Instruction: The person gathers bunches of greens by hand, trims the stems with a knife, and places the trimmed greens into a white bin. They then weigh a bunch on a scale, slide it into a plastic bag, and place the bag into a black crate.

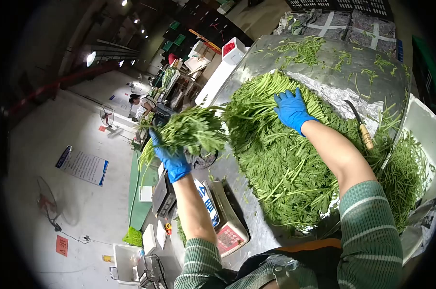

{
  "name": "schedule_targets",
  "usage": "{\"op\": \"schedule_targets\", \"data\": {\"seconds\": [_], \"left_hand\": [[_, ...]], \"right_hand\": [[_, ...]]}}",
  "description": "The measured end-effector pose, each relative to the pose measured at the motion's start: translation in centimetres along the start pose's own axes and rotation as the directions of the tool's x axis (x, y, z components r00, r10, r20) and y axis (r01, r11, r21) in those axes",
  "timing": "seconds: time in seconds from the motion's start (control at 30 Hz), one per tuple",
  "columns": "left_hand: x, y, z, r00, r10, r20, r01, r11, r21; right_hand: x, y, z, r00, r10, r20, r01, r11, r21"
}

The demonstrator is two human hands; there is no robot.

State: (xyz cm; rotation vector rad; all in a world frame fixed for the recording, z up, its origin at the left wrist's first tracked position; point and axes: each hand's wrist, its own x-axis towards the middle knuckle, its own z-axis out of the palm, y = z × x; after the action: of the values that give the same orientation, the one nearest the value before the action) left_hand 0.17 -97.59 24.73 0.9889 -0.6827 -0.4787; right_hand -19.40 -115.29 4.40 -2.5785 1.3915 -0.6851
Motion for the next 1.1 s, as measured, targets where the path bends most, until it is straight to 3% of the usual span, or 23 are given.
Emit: {"op": "schedule_targets", "data": {"seconds": [0.07,0.13,0.17,0.2,0.23,0.3,0.37,0.4,0.43,0.47,0.53,0.6,0.63,0.73,0.8,0.83,0.87,0.9,0.93,0.97,1.0,1.03,1.1], "left_hand": [[1.7,1.7,-3.5,0.971,0.025,0.236,0.019,0.984,-0.180],[1.9,2.8,-6.0,0.987,-0.001,0.159,0.034,0.978,-0.205],[1.4,2.9,-7.1,0.978,-0.028,0.205,0.069,0.979,-0.194],[0.6,3.2,-6.7,0.992,-0.012,0.124,0.040,0.972,-0.231],[-1.3,3.1,-6.6,0.988,0.026,0.151,0.004,0.980,-0.201],[-1.5,2.0,-6.8,0.996,0.067,0.061,-0.040,0.933,-0.358],[-2.4,1.7,-7.4,0.984,0.012,0.178,0.062,0.915,-0.400],[-3.6,2.0,-5.9,0.978,-0.020,0.210,0.106,0.906,-0.410],[-3.9,1.6,-5.2,0.987,-0.043,0.154,0.106,0.897,-0.429],[-3.4,0.8,-5.4,0.986,-0.048,0.160,0.117,0.880,-0.460],[-2.6,-0.6,-5.7,0.985,-0.025,0.171,0.111,0.854,-0.508],[-3.0,-0.8,-5.1,0.973,-0.031,0.229,0.148,0.844,-0.515],[-3.5,-0.7,-5.1,0.961,-0.062,0.270,0.190,0.856,-0.481],[-4.2,-0.2,-4.6,0.967,-0.115,0.227,0.214,0.852,-0.479],[-5.2,0.2,-3.9,0.945,-0.271,0.182,0.322,0.863,-0.389],[-6.2,-0.3,-2.6,0.975,-0.203,0.090,0.220,0.940,-0.260],[-6.5,-1.0,-2.6,0.940,-0.274,0.205,0.305,0.943,-0.136],[-7.3,-1.4,-1.1,0.898,-0.272,0.346,0.309,0.950,-0.055],[-8.8,-1.4,0.1,0.817,-0.375,0.439,0.424,0.906,-0.015],[-9.7,-1.8,1.2,0.746,-0.411,0.525,0.465,0.885,0.031],[-10.2,-3.2,2.0,0.772,-0.415,0.482,0.415,0.903,0.113],[-10.8,-3.8,2.2,0.724,-0.561,0.401,0.569,0.815,0.111],[-11.9,-3.2,3.1,0.599,-0.612,0.517,0.676,0.732,0.083]], "right_hand": [[0.0,-0.1,-0.4,1.000,-0.002,0.006,0.002,1.000,0.000],[0.0,-0.1,-0.7,0.999,-0.016,-0.038,0.016,1.000,0.009],[-0.2,-0.1,-0.5,0.997,-0.024,-0.078,0.027,0.999,0.032],[-0.3,0.1,-0.3,0.989,-0.042,-0.143,0.050,0.997,0.051],[-0.2,0.3,-0.3,0.981,-0.038,-0.191,0.061,0.991,0.120],[0.0,-0.5,-1.8,0.944,0.023,-0.329,0.082,0.950,0.302],[-1.1,-3.3,-5.5,0.921,-0.080,-0.382,0.284,0.808,0.517],[-1.6,-4.8,-7.7,0.934,-0.203,-0.295,0.352,0.667,0.657],[-3.4,-6.8,-10.6,0.938,-0.296,-0.182,0.299,0.425,0.854],[-4.4,-8.1,-11.8,0.911,-0.408,-0.059,0.204,0.324,0.924],[-6.8,-10.0,-12.1,0.876,-0.478,0.061,0.078,0.267,0.961],[-9.3,-10.2,-13.7,0.839,-0.446,0.312,-0.048,0.510,0.859],[-9.5,-9.6,-9.9,0.845,-0.469,0.256,-0.045,0.414,0.909],[-10.3,-7.2,-11.3,0.866,-0.412,0.283,-0.129,0.363,0.923],[-10.6,-6.4,-14.4,0.982,-0.188,0.032,0.115,0.719,0.685],[-10.1,-6.0,-15.7,0.926,-0.319,-0.203,0.377,0.821,0.429],[-9.5,-5.9,-16.7,0.795,-0.484,-0.366,0.548,0.831,0.093],[-9.2,-6.5,-17.4,0.728,-0.556,-0.401,0.564,0.819,-0.110],[-9.1,-7.5,-18.0,0.660,-0.630,-0.409,0.549,0.776,-0.309],[-9.2,-8.5,-18.1,0.649,-0.660,-0.378,0.556,0.751,-0.356],[-9.1,-9.2,-18.0,0.637,-0.689,-0.346,0.561,0.722,-0.404],[-9.1,-9.5,-17.6,0.617,-0.683,-0.391,0.582,0.731,-0.357],[-9.4,-9.0,-17.2,0.651,-0.646,-0.399,0.522,0.762,-0.382]]}}
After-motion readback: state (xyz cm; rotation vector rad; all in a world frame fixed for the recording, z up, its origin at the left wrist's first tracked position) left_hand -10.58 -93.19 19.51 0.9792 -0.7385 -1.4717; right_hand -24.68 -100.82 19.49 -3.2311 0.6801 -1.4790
